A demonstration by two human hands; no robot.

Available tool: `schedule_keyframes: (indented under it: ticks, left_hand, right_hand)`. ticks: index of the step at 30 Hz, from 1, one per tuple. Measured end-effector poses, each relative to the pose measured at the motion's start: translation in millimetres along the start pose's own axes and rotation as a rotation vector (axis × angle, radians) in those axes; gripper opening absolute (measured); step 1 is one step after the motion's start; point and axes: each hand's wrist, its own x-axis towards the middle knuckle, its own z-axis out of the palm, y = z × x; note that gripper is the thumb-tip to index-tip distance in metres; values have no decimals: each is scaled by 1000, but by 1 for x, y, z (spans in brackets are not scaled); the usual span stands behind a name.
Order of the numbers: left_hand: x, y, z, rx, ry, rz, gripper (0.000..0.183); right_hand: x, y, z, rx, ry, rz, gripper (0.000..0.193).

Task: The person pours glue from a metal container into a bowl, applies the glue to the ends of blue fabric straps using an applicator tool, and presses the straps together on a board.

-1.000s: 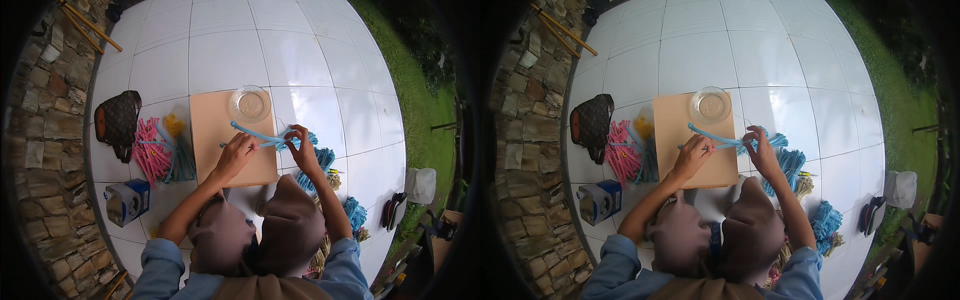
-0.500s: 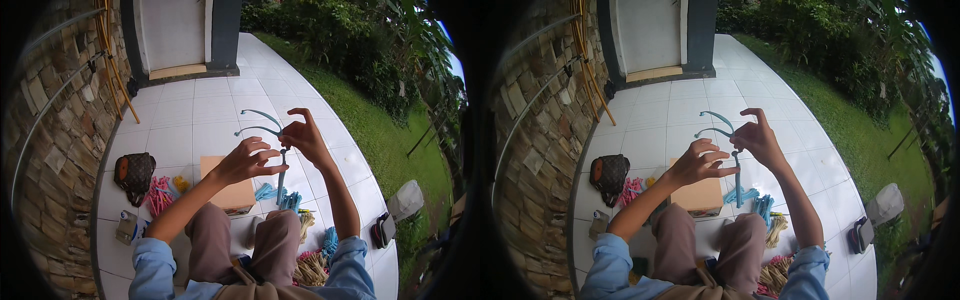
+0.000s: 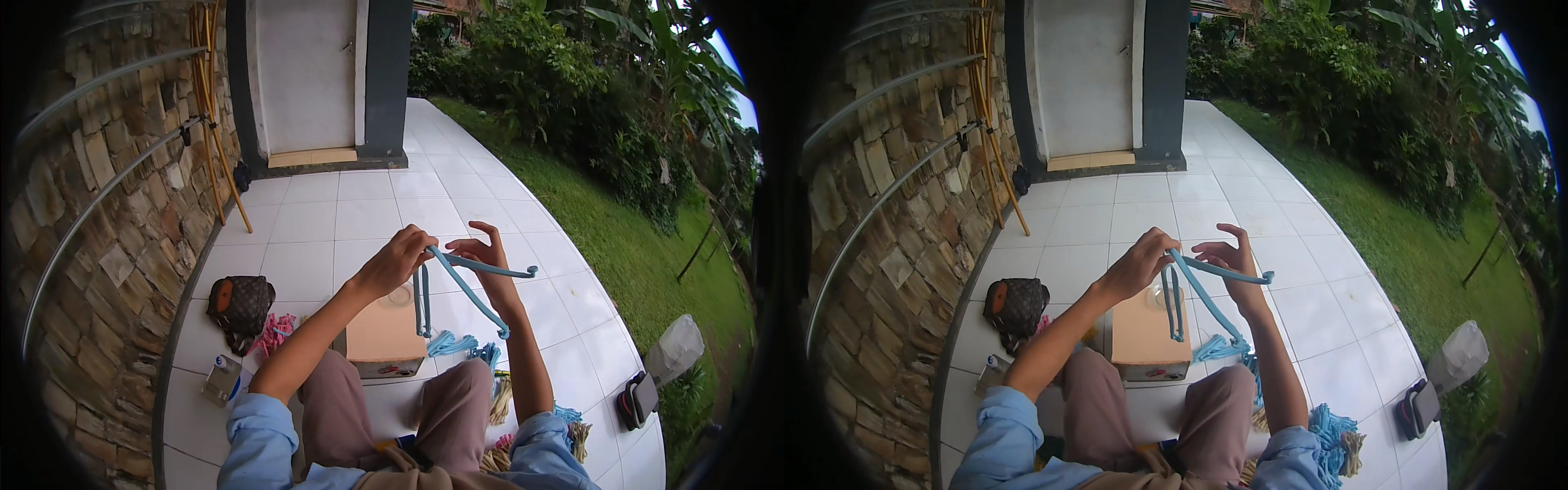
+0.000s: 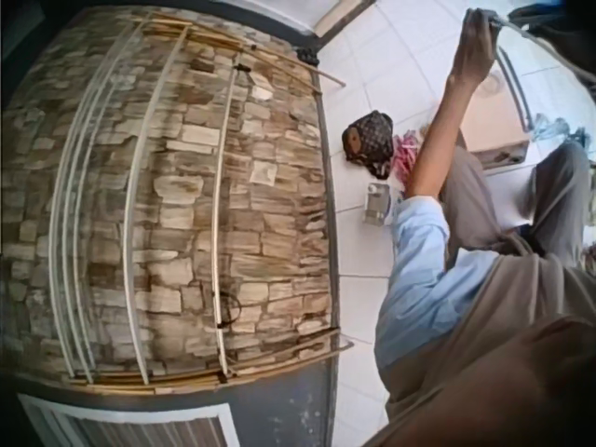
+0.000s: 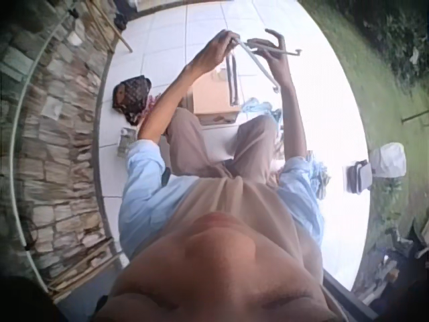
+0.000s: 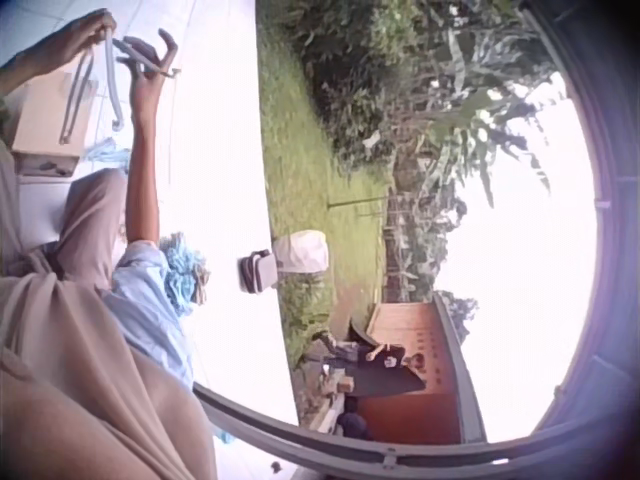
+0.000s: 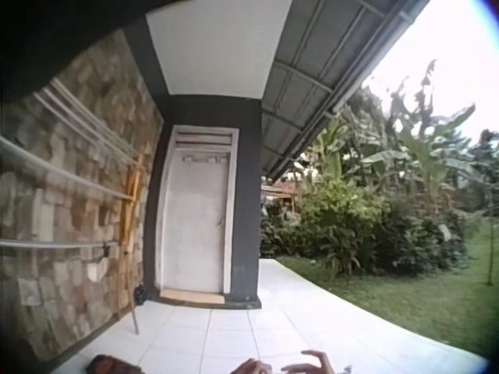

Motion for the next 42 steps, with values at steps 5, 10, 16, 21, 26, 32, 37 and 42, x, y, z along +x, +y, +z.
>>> schedule_keyframes:
  ticks: [5, 10, 16, 21, 26, 32, 37, 42]
  left_hand:
    - [-7, 45, 8, -273, -132, -519, 19]
    - [-33, 69, 23, 102, -146, -632, 24]
    - [-50, 75, 33, -258, -173, -722, 29]
    - [-62, 82, 42, -396, -34, -779, 26]
    - [-59, 99, 40, -762, 27, -921, 26]
    - [-56, 118, 36, -568, 42, -893, 22]
    - [-51, 133, 28, -424, 90, -865, 18]
    - [-45, 143, 11, -274, 30, -822, 15]
  right_hand:
    - [-36, -21, 18, 177, 101, -84, 54]
    - [-60, -30, 44, 156, 222, -74, 77]
    - [-64, -18, 46, 83, 196, -16, 86]
    - [-60, -16, 54, 259, 220, 84, 77]
    - [-58, -28, 64, 226, 152, 14, 72]
    - [-60, -37, 73, 282, 23, -100, 62]
    - [-65, -53, 71, 464, 52, -34, 71]
    - [-69, -56, 64, 736, -74, -76, 77]
